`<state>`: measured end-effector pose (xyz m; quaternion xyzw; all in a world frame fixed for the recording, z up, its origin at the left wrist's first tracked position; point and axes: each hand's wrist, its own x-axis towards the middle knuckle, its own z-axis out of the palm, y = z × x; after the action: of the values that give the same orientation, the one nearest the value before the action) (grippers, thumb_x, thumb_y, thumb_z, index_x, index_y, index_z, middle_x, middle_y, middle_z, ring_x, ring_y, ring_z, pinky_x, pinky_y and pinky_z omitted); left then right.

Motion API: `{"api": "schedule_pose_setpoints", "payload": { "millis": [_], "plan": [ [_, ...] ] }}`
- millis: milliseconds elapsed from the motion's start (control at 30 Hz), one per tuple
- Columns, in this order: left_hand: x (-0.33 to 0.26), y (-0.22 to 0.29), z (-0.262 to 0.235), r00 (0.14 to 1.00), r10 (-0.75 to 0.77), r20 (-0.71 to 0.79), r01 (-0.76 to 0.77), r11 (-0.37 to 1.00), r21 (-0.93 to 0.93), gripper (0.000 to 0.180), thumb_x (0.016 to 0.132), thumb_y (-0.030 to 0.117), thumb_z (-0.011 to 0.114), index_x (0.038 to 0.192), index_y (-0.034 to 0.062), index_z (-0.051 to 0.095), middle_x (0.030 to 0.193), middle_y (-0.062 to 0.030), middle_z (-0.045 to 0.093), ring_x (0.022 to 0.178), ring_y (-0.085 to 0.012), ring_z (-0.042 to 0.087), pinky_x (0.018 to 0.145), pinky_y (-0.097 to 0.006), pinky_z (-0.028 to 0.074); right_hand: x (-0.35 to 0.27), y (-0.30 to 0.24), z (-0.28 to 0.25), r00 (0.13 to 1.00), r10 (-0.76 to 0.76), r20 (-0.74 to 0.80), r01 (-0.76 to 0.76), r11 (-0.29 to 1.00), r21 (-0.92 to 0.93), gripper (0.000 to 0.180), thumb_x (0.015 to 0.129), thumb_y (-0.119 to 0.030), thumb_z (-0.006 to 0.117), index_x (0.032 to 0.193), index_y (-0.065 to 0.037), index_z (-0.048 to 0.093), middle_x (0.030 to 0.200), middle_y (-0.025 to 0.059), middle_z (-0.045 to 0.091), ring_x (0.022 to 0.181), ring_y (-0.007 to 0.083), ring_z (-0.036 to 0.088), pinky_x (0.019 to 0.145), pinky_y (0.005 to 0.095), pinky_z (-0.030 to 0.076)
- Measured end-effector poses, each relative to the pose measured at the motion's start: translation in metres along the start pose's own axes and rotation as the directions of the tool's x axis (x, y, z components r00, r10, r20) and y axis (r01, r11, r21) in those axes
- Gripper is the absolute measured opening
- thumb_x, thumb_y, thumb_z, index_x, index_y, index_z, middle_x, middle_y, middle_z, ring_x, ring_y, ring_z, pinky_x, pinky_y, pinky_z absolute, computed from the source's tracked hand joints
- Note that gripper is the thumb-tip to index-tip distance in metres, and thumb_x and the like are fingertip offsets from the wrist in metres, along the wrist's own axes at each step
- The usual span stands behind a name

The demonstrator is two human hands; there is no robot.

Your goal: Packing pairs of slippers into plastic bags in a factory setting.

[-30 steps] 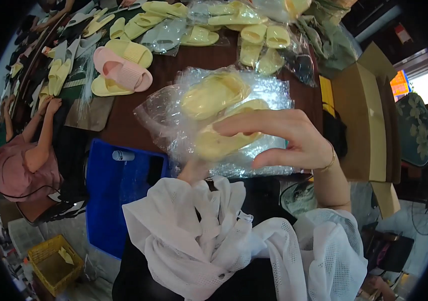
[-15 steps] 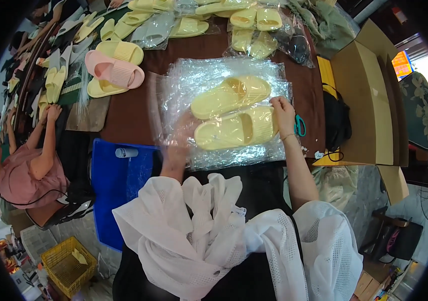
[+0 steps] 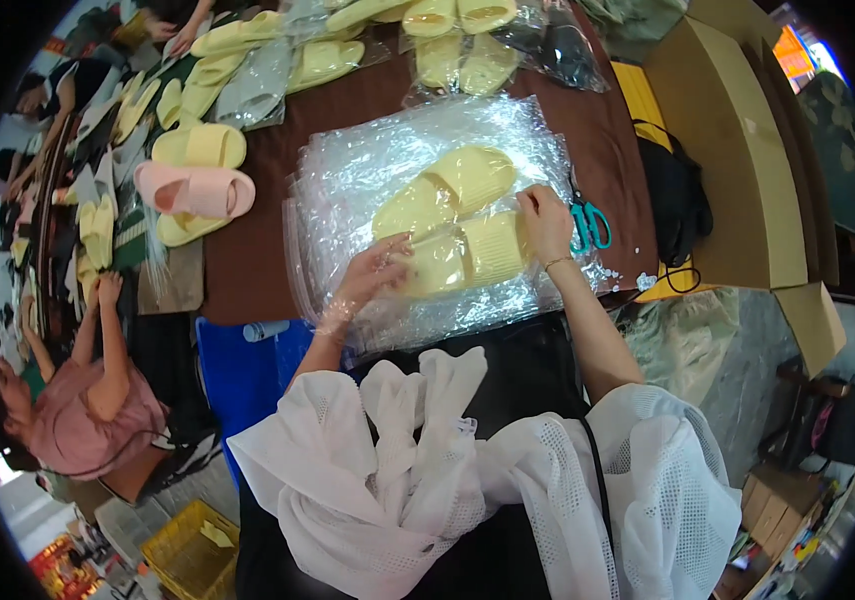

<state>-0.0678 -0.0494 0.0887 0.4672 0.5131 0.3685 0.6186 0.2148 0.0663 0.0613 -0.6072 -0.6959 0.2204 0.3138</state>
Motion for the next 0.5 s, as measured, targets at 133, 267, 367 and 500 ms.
{"api": "schedule_pose_setpoints", "payload": {
  "millis": [133,267,367,500],
  "plan": [
    [0.061,0.000,0.032,0.881,0.464,0.094,-0.403,0.629,0.665,0.043,0.075,0.020,0.067,0.116,0.0093,0.057,0.102,-0.0129,0.055,0.092,-0.0284,0.054,0.079,-0.037,0.045,-0.005,0.011,0.000,0.999,0.011,-0.038,-0.010,0.999,0.036,0.018,0.085,-0.023,0.056,0.081,-0.006,0.059,0.081,0.0123,0.059,0.076,0.0311,0.057,0.067,0.0395,0.045],
    [0.092,-0.013,0.044,0.846,0.506,0.169,-0.403,0.399,0.823,0.030,0.075,0.014,0.062,0.104,0.0080,0.060,0.099,-0.0143,0.055,0.094,-0.0340,0.054,0.078,-0.040,0.045,-0.006,0.004,0.002,0.997,0.059,-0.043,-0.054,0.993,0.109,0.018,0.085,-0.021,0.057,0.081,-0.004,0.059,0.078,0.0141,0.060,0.072,0.0328,0.058,0.064,0.0397,0.045],
    [0.087,-0.014,0.044,0.865,0.482,0.141,-0.397,0.484,0.780,0.026,0.074,0.007,0.059,0.100,0.0042,0.059,0.100,-0.0141,0.054,0.096,-0.0334,0.053,0.078,-0.037,0.045,-0.007,0.011,-0.001,0.991,0.127,-0.045,-0.122,0.987,0.100,0.018,0.084,-0.020,0.057,0.080,-0.003,0.058,0.075,0.0150,0.060,0.070,0.0337,0.059,0.063,0.0399,0.044],
    [0.034,0.006,0.017,0.884,0.467,-0.022,-0.249,0.510,0.823,0.026,0.074,0.004,0.054,0.100,0.0029,0.058,0.099,-0.0154,0.056,0.095,-0.0336,0.055,0.079,-0.038,0.046,-0.010,0.023,-0.015,0.984,0.108,-0.141,-0.103,0.994,0.044,0.020,0.084,-0.020,0.060,0.082,-0.001,0.058,0.071,0.0156,0.059,0.062,0.0289,0.057,0.059,0.0362,0.044]
  ]
}}
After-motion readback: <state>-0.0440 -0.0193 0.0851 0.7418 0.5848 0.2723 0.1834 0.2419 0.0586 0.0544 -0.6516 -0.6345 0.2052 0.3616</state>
